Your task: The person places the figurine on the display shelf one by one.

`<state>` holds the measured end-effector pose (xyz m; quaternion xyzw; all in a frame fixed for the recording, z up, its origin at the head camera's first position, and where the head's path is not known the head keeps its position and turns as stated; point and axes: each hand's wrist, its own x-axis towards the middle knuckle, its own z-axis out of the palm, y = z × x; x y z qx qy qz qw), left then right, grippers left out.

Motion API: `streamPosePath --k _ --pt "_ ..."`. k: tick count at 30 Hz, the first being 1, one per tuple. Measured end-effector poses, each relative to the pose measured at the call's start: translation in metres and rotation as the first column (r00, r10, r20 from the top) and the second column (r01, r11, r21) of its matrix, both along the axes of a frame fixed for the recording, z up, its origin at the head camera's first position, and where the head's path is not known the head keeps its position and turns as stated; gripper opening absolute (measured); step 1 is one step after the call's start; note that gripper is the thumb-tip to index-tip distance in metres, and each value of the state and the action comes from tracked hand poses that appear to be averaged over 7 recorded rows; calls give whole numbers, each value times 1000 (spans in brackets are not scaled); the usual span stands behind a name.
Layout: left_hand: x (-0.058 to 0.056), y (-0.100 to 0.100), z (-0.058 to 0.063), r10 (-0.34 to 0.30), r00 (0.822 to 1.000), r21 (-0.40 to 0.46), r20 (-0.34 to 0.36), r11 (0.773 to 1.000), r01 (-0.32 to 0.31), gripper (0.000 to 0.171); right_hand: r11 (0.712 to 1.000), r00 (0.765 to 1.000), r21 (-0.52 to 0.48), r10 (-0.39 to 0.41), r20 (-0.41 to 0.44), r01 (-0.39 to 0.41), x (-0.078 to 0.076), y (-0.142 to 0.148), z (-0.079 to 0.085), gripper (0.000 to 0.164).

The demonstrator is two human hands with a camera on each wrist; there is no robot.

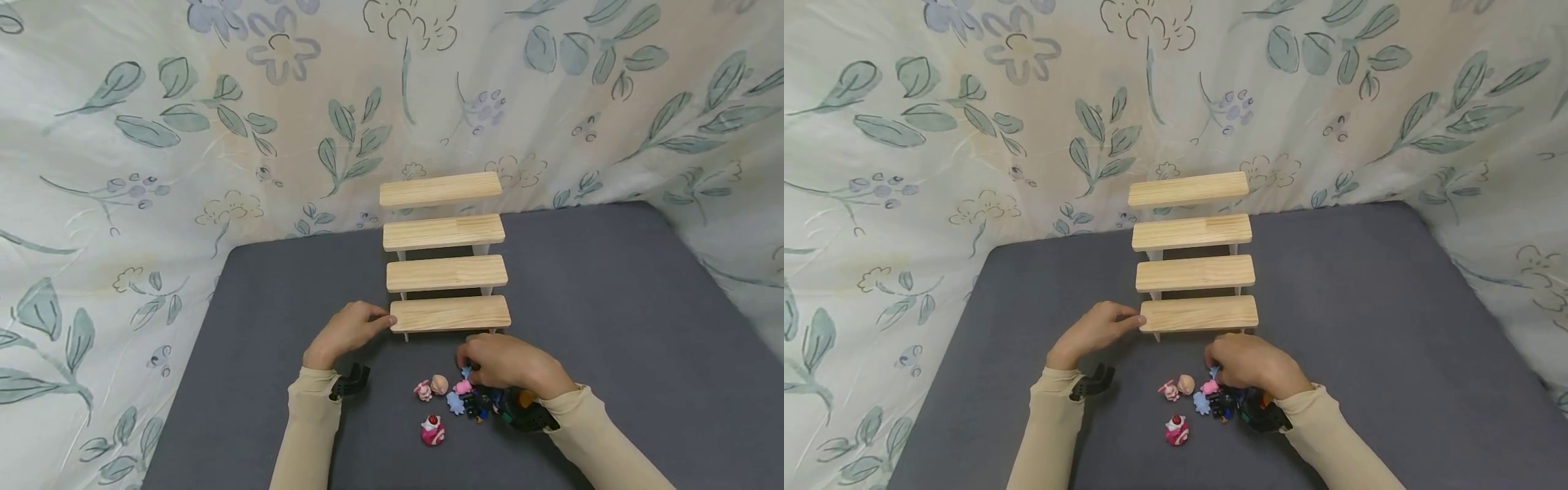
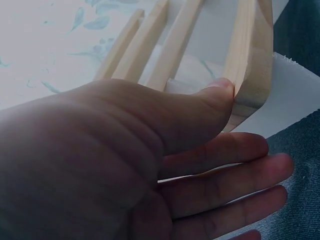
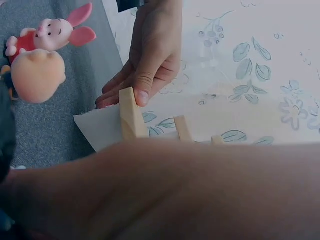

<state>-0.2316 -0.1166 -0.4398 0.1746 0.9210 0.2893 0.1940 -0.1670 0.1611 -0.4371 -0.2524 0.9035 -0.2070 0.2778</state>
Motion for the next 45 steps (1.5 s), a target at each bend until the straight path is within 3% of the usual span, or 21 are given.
streamPosePath --k 9,18,24,30,39,45 --pt "-7 -1 2 -25 1000 -10 4 1000 25 32 999 1000 -49 -3 7 4 -8 1 5 8" --pt "-6 -2 -1 -21 999 -29 32 999 22 38 967 998 -249 47 -32 -54 -5 15 25 12" --pt "-6 -4 -2 -42 998 -4 45 999 42 40 948 997 -319 -24 -70 0 -6 25 36 23" --pt "-9 -11 -5 -46 997 52 63 998 43 41 929 980 -361 -141 -144 81 -14 31 37 21" --pt "-19 -18 -22 -30 984 193 178 981 -5 41 912 944 -370 -263 -200 176 -18 38 34 19" --pt "-24 -21 -39 -28 947 324 319 943 -81 40 903 932 -385 -289 -221 188 -21 43 30 22"
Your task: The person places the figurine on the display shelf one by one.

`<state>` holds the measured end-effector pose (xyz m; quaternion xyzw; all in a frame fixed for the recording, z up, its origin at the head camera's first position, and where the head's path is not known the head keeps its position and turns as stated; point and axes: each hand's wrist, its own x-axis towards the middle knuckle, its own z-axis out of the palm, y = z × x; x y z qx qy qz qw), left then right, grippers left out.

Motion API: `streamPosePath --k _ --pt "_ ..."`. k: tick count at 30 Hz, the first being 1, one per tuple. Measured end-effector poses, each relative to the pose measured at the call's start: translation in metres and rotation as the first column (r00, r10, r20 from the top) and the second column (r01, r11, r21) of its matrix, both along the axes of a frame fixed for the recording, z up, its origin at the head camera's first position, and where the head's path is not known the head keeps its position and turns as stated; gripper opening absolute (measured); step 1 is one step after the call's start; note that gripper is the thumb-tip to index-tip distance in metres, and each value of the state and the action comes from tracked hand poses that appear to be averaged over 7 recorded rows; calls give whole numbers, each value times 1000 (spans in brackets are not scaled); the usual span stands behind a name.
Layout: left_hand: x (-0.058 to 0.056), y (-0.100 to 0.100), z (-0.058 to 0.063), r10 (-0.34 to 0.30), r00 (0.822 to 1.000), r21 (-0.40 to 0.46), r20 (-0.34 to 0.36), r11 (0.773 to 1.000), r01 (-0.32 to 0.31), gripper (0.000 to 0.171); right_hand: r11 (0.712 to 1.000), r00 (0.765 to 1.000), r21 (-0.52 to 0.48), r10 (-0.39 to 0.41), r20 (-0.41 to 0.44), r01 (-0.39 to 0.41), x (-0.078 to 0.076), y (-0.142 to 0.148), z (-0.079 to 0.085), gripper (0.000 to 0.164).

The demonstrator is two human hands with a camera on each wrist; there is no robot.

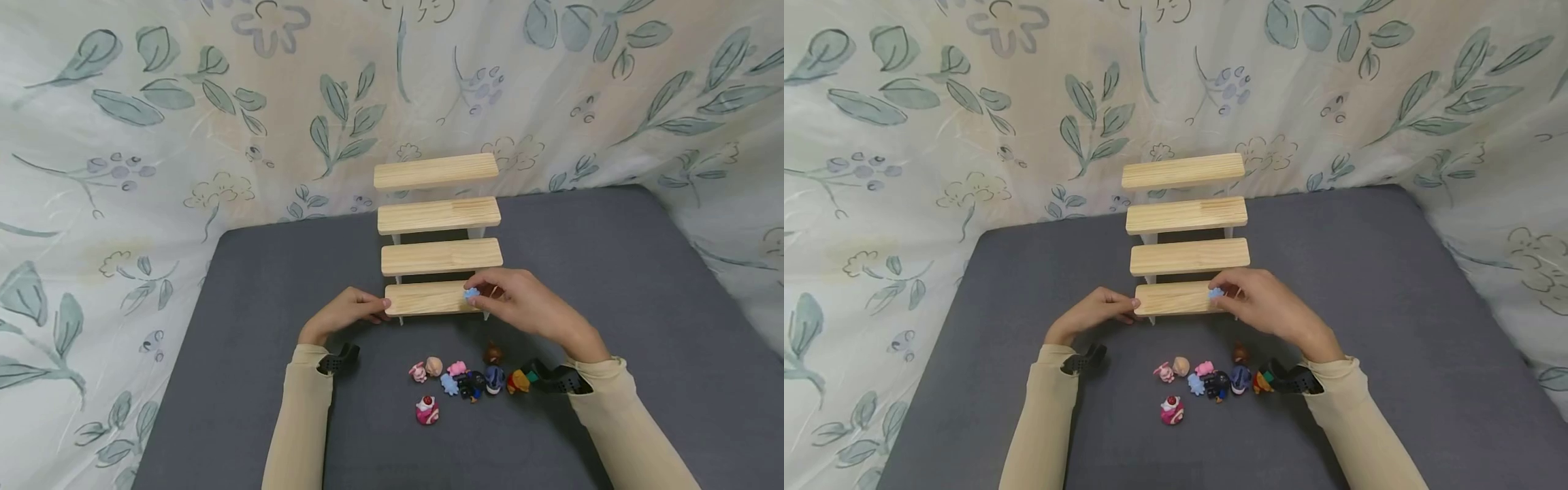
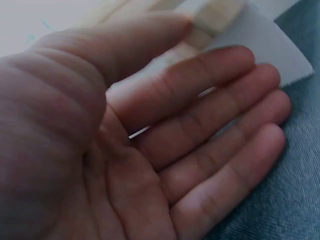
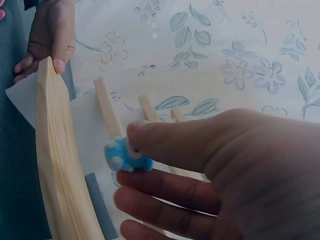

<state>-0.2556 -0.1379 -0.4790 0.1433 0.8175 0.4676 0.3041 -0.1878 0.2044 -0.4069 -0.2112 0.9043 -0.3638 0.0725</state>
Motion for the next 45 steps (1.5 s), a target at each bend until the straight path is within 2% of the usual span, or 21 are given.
streamPosePath --k 3,9,15,25,33,45 --pt "-1 -1 -4 5 1000 21 30 1000 -6 42 1000 999 -1 -19 -37 19 -2 2 -2 22" --pt "0 -1 -5 16 999 29 46 999 -17 42 996 990 -2 -86 -108 86 -5 4 -7 22" --pt "0 -2 -4 26 998 35 50 999 -27 43 993 986 37 -110 -125 115 -11 4 -9 23" --pt "0 -1 -2 35 997 34 65 999 -37 42 988 991 100 -113 -67 120 -13 3 -10 17" --pt "0 0 -1 13 998 46 56 999 -15 41 980 991 152 -121 -59 129 -13 -1 -15 16" --pt "-2 2 -3 6 998 54 64 998 -9 43 976 992 180 -124 -5 123 -13 -3 -15 17"
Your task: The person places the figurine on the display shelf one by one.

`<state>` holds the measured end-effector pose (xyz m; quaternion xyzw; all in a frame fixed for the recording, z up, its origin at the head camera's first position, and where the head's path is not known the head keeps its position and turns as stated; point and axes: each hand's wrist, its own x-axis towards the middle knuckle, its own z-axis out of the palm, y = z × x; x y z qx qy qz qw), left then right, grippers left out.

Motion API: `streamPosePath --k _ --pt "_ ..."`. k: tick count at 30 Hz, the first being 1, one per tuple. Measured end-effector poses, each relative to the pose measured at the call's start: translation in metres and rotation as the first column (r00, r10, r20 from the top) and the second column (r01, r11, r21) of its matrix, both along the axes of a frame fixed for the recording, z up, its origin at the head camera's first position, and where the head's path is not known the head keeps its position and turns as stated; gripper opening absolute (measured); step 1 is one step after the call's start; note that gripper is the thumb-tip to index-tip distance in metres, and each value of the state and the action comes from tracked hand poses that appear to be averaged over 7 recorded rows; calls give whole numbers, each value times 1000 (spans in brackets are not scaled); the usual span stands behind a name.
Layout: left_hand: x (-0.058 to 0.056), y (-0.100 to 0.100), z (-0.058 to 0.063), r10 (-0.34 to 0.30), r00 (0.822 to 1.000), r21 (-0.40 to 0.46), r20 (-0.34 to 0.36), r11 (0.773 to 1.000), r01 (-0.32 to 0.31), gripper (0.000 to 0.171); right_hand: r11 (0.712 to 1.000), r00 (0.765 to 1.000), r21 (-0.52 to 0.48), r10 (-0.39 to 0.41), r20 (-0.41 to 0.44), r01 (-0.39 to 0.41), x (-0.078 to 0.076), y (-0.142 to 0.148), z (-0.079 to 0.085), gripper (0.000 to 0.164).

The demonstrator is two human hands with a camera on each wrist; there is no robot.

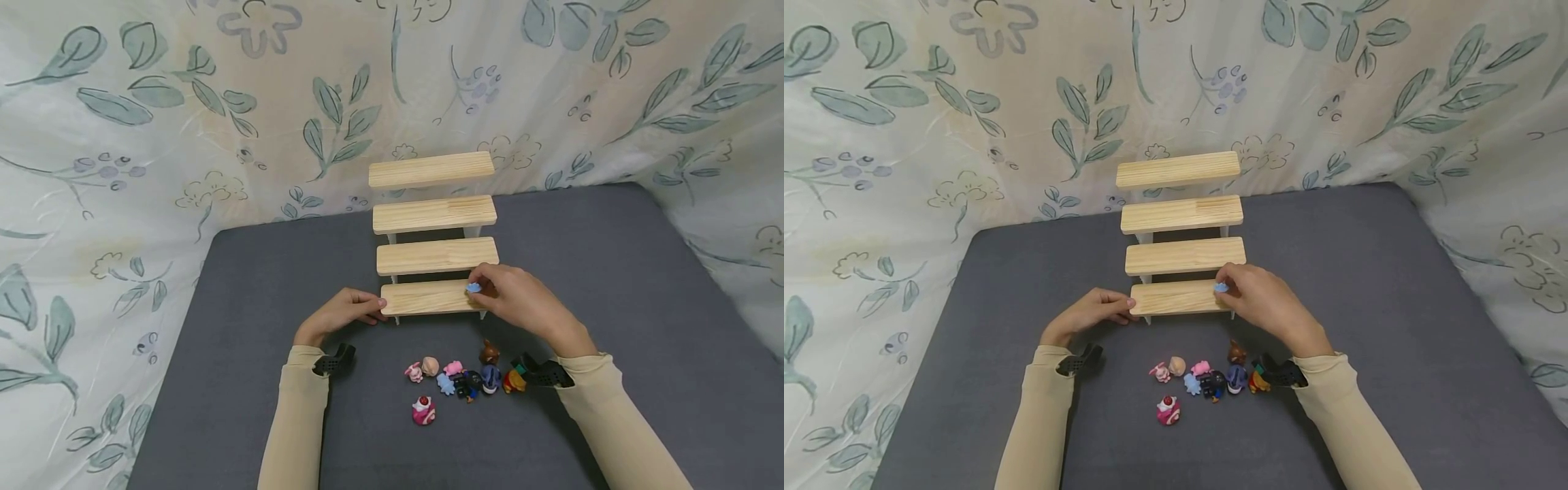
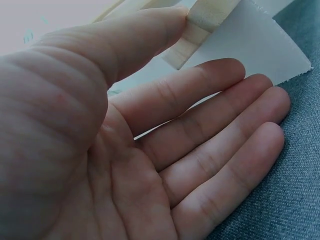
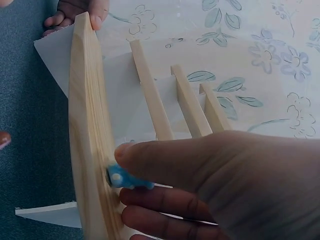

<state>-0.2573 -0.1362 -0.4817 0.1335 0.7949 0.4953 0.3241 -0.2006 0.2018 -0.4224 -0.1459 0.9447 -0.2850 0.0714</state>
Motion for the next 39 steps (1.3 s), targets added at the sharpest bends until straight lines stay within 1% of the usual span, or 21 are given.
streamPosePath --k 4,11,18,26,31,39 --pt "0 0 0 -5 1000 7 3 1000 5 44 1000 1000 -6 2 16 -2 0 0 0 19" --pt "-1 0 -1 1 1000 9 9 1000 -2 44 1000 1000 4 9 7 -9 0 0 0 30" --pt "-2 -1 0 -5 1000 23 9 1000 4 43 1000 1000 8 28 2 -28 1 0 0 25" --pt "-1 -1 0 -7 1000 25 8 1000 7 42 999 999 16 45 5 -45 2 -1 1 29" --pt "-2 -1 -2 -9 1000 29 7 1000 9 42 999 999 16 48 5 -48 2 -1 1 26" --pt "-2 0 -1 -6 1000 30 9 1000 6 42 999 999 22 39 21 -39 3 0 1 36"
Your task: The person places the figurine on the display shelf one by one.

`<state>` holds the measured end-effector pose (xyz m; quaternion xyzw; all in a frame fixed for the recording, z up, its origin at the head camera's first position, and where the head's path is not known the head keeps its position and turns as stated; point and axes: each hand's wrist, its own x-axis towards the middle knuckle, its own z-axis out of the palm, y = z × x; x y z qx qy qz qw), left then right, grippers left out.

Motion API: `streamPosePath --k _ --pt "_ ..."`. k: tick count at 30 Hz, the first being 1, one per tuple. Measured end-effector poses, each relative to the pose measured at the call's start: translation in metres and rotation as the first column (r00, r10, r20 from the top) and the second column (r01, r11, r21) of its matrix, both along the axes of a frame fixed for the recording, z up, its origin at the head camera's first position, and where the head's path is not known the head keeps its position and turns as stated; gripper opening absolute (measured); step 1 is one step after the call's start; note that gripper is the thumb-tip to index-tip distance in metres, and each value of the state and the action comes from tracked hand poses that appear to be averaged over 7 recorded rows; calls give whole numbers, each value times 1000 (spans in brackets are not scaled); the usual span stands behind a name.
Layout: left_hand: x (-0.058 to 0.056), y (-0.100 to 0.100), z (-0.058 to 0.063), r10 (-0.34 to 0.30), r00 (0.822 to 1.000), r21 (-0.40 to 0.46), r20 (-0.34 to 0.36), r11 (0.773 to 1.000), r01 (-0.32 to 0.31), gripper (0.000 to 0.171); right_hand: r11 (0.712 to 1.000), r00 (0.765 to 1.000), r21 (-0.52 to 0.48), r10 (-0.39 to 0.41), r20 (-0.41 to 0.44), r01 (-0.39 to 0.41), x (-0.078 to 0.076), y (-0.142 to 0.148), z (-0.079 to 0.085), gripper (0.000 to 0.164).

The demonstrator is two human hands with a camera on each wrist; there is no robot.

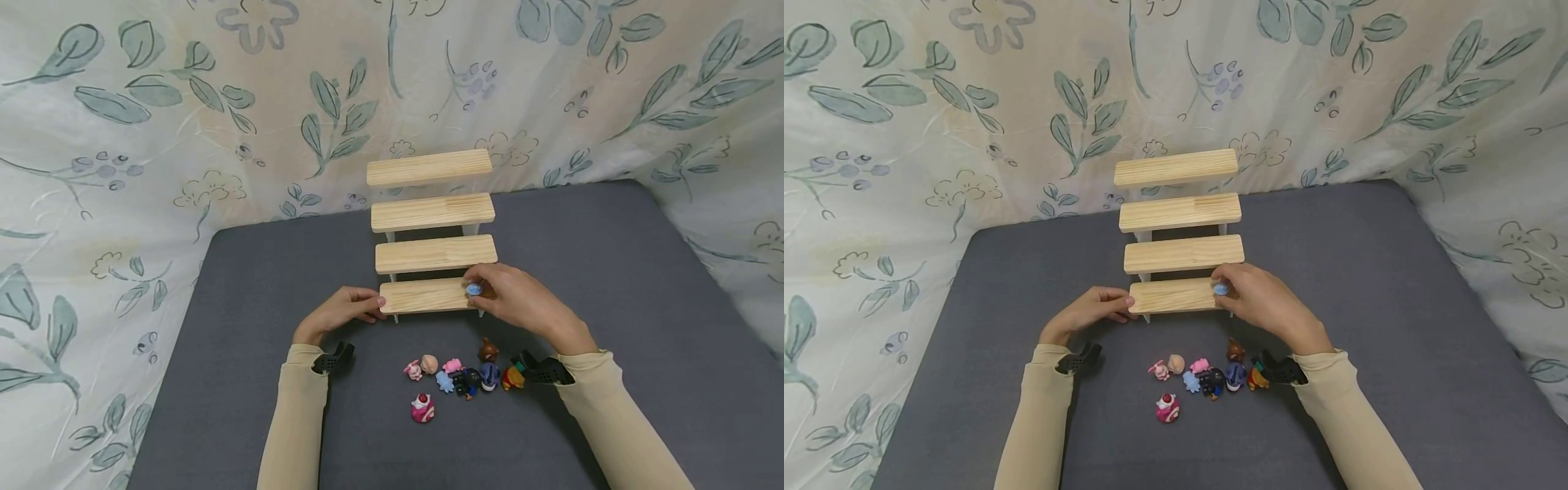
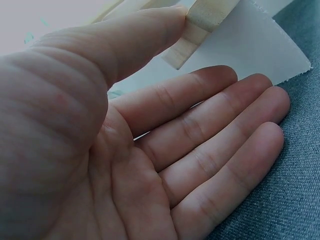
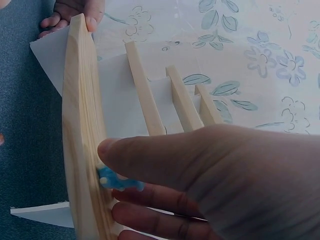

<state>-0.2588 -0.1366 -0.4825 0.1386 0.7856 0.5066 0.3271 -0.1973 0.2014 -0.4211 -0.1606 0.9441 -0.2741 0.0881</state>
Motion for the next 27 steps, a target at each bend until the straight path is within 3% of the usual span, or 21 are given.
streamPosePath --k 16,27 --pt "2 1 1 0 1000 4 9 1000 0 44 1000 1000 -5 2 -17 -2 4 2 5 36" --pt "2 1 -2 8 1000 -12 3 1000 -8 44 1000 993 31 3 -114 1 15 5 23 38"
